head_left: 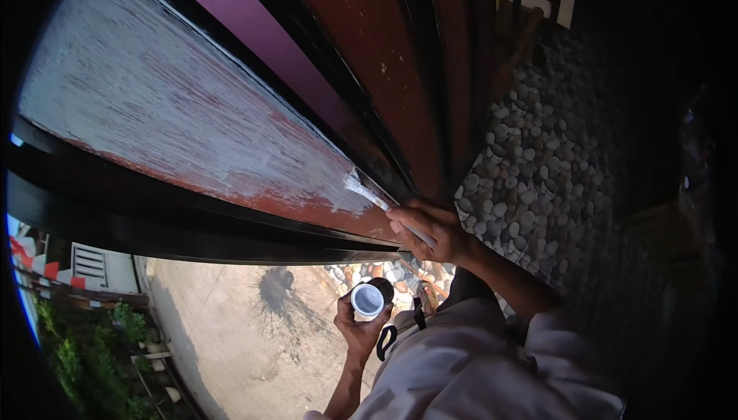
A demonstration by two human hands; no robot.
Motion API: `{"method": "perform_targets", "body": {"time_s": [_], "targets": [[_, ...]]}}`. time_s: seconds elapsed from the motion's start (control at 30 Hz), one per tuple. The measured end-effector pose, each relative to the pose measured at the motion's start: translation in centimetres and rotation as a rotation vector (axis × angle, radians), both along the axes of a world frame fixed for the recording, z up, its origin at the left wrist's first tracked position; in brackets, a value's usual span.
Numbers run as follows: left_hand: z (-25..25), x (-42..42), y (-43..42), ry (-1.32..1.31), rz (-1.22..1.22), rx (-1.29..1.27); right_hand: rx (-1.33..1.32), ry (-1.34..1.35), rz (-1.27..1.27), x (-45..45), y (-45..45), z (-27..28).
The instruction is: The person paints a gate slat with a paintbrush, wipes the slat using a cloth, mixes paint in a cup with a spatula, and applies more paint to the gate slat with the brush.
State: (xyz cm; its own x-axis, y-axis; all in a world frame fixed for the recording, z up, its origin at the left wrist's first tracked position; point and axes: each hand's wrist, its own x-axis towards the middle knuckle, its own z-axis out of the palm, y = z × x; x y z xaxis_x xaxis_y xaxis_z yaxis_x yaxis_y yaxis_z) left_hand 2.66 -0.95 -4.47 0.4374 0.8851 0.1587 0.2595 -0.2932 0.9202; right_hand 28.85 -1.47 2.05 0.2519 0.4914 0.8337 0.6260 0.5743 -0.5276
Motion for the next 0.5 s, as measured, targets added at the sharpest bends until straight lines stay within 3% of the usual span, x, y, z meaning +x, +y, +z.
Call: {"method": "perform_targets", "body": {"time_s": [0.17,0.33,0.5], "targets": [[0.3,-1.6,1.1,0.040,-0.084,0.004,-0.168,0.070,-0.018,-0.8,-0.9,-1.7],[0.0,-1.8,2.1,0.087,-0.154,0.040,-0.232,-0.014,-0.047,0.7,1.2,3.7],[0.2,-1.2,2.5,0.037,-0.165,-0.049,0.128,-0.046,-0.035,1.7,1.8,11.8]]}}
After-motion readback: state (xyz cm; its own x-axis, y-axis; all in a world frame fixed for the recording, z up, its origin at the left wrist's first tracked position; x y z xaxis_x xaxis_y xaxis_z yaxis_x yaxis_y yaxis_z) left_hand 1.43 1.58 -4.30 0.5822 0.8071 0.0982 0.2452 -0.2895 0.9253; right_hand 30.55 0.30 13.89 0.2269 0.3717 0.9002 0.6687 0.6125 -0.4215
